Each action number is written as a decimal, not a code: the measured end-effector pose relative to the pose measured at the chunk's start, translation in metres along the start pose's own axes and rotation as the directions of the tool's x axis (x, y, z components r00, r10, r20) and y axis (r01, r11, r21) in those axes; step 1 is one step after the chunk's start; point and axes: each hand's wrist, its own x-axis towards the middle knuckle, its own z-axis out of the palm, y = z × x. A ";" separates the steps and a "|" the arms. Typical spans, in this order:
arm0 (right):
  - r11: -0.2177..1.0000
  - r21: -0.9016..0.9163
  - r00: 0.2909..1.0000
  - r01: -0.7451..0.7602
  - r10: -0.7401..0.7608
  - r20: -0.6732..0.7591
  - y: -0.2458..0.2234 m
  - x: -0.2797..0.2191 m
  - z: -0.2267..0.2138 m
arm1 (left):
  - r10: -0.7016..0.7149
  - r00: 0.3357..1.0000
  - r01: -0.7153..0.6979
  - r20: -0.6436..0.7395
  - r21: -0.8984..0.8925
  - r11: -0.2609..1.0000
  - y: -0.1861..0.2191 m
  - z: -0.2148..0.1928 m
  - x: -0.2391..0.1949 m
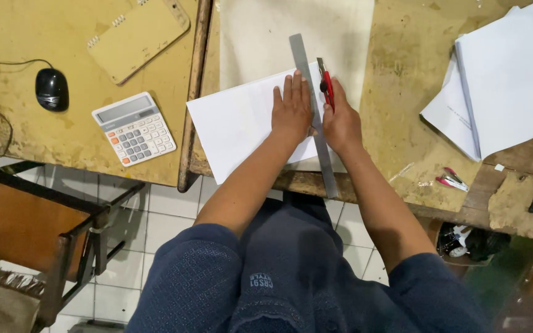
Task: Trimming the edges of printed documents using a ruler and a utility knife, then sorting them with plastic covers.
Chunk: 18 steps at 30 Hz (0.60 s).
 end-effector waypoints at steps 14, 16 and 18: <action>0.949 -0.303 0.996 0.084 -0.070 0.057 0.035 0.014 0.028 | 0.001 0.999 -0.003 -0.047 -0.028 1.000 0.000 -0.008 -0.007; 0.945 -0.314 0.995 0.090 -0.072 0.068 0.033 0.012 0.029 | -0.007 0.999 0.005 -0.050 -0.033 0.999 0.000 -0.009 -0.008; 0.941 -0.326 0.994 0.095 -0.072 0.081 0.031 0.012 0.029 | -0.015 0.999 0.013 -0.051 -0.039 0.999 0.001 -0.007 -0.006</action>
